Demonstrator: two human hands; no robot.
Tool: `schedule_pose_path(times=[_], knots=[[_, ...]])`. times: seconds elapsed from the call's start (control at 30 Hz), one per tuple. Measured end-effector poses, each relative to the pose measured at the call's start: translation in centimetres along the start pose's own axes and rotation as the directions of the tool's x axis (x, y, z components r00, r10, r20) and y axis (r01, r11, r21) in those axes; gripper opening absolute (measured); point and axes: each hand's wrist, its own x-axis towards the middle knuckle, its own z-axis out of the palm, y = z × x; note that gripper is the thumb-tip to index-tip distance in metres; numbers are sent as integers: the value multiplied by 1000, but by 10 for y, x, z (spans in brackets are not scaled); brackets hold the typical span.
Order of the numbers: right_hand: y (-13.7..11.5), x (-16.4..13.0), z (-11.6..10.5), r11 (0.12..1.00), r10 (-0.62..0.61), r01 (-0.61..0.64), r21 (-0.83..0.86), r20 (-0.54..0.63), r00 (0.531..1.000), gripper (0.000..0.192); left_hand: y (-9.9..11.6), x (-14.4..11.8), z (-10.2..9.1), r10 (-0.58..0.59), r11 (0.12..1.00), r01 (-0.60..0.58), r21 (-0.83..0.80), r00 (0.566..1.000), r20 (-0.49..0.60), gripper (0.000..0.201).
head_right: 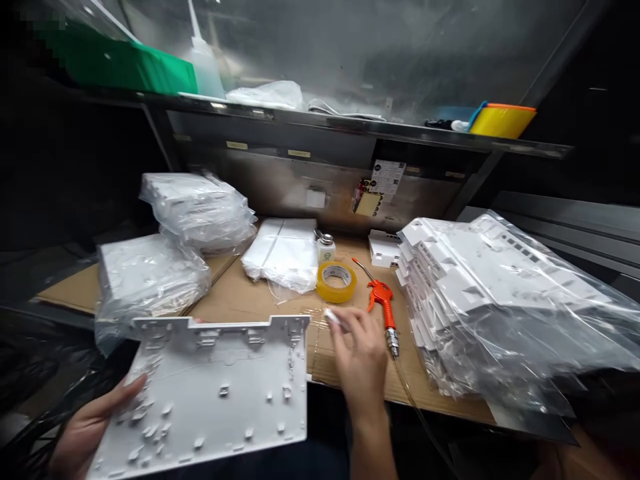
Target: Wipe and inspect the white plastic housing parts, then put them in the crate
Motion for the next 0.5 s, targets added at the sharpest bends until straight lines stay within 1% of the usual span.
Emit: schedule_pose_path(times=[0.03,0.1,0.17,0.27,0.33,0.37,0.43,0.5], knots=[[1,2,0,1000,9,-10,-23,-40,999,12,-3,2,11,59,998,-58,40,998,-24,82],[-7,8,1,1000,-20,19,-7,-108,994,14,-11,6,38,143,987,-142,80,990,-13,88],[-29,13,5,993,-104,110,46,-121,987,18,-21,9,66,150,983,-150,101,989,12,96],[-75,20,16,959,-230,244,148,-104,968,22,-39,9,97,141,981,-138,139,990,-16,101],[-101,24,27,933,-273,286,216,-89,958,24,-50,7,109,160,979,-159,127,987,0,100],[-109,26,31,922,-293,303,240,-76,953,25,-53,7,113,170,978,-171,118,985,18,99],[-115,31,38,910,-328,327,256,-39,944,26,-57,6,117,165,980,-168,107,986,37,100],[-112,34,41,917,-333,328,227,-21,943,25,-58,7,119,148,981,-150,121,989,25,101]])
